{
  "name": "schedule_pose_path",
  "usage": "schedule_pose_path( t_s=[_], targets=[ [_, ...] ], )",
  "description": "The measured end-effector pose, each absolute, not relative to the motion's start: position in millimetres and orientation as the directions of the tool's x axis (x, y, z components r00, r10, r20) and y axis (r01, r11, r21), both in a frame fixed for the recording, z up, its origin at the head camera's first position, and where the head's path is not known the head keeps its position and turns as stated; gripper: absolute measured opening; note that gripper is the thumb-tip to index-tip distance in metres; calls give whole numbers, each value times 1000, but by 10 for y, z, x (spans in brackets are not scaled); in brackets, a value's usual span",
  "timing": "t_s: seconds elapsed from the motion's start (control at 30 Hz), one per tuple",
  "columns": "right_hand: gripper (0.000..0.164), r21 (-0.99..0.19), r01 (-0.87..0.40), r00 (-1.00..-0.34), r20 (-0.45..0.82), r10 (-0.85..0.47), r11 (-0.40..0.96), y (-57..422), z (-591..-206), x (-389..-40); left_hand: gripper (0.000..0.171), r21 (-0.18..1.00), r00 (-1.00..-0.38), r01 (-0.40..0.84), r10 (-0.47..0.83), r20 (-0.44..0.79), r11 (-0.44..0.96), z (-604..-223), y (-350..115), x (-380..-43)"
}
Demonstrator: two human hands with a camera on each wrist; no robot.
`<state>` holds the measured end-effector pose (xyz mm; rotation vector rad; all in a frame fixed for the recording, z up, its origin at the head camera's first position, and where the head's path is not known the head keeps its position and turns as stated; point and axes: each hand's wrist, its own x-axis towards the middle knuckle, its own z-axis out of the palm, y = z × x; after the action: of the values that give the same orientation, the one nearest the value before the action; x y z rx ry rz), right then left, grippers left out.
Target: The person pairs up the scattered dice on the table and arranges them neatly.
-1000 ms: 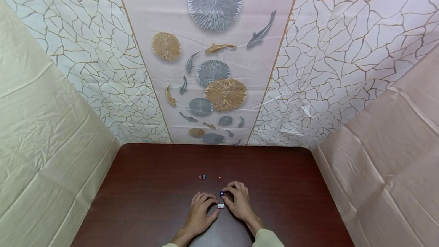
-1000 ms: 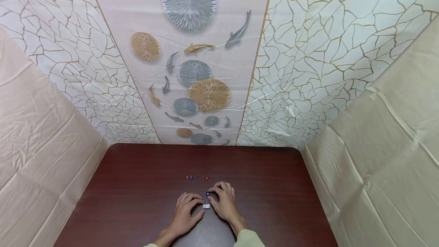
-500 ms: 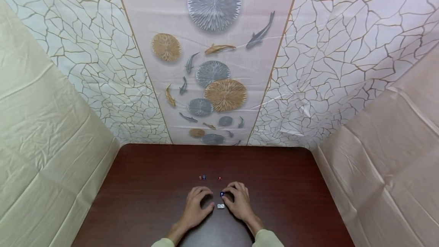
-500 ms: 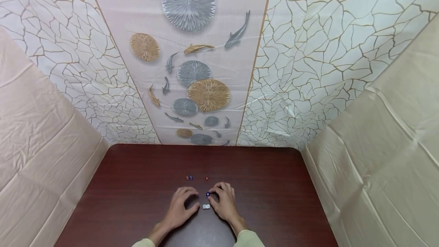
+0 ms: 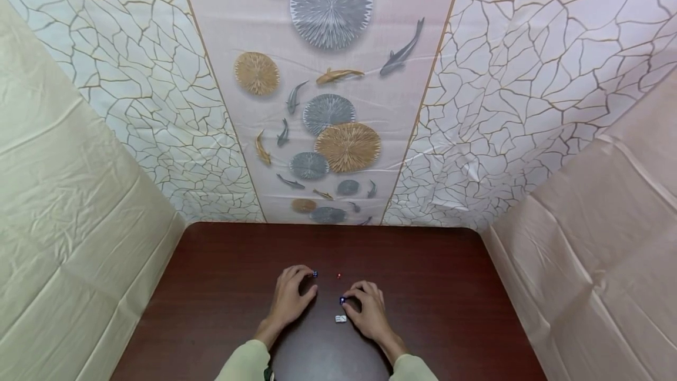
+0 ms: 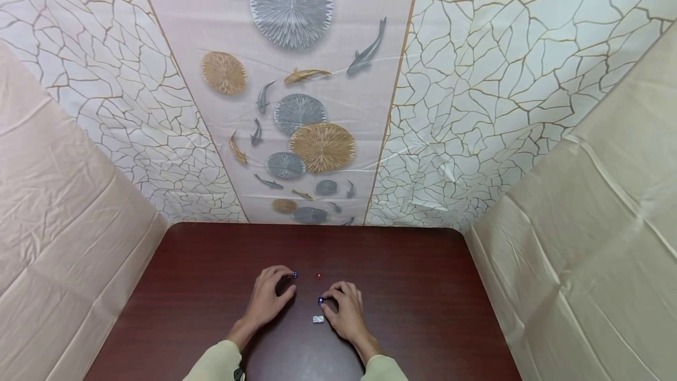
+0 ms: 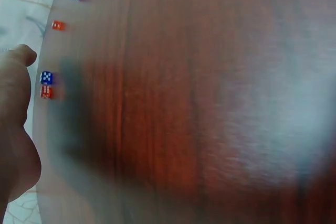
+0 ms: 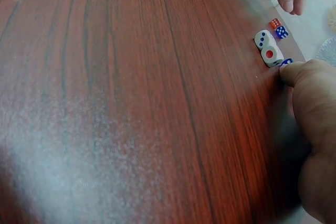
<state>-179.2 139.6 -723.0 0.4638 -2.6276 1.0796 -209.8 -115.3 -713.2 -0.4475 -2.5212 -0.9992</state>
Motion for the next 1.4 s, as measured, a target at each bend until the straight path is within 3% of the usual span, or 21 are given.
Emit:
schedule_pose_path(
  t_s=[0.63, 1.4],
  targets=[
    [19, -626, -383, -917, 346, -198, 679, 1403, -7238, -1794, 28, 587, -943, 319, 185, 279, 744, -7127, -1184, -2387],
    [20, -615, -385, -914, 358, -191, 688, 1397, -7238, -1786, 11, 544, -924, 336, 156, 350, 769, -7250, -1159, -2439]
  ],
)
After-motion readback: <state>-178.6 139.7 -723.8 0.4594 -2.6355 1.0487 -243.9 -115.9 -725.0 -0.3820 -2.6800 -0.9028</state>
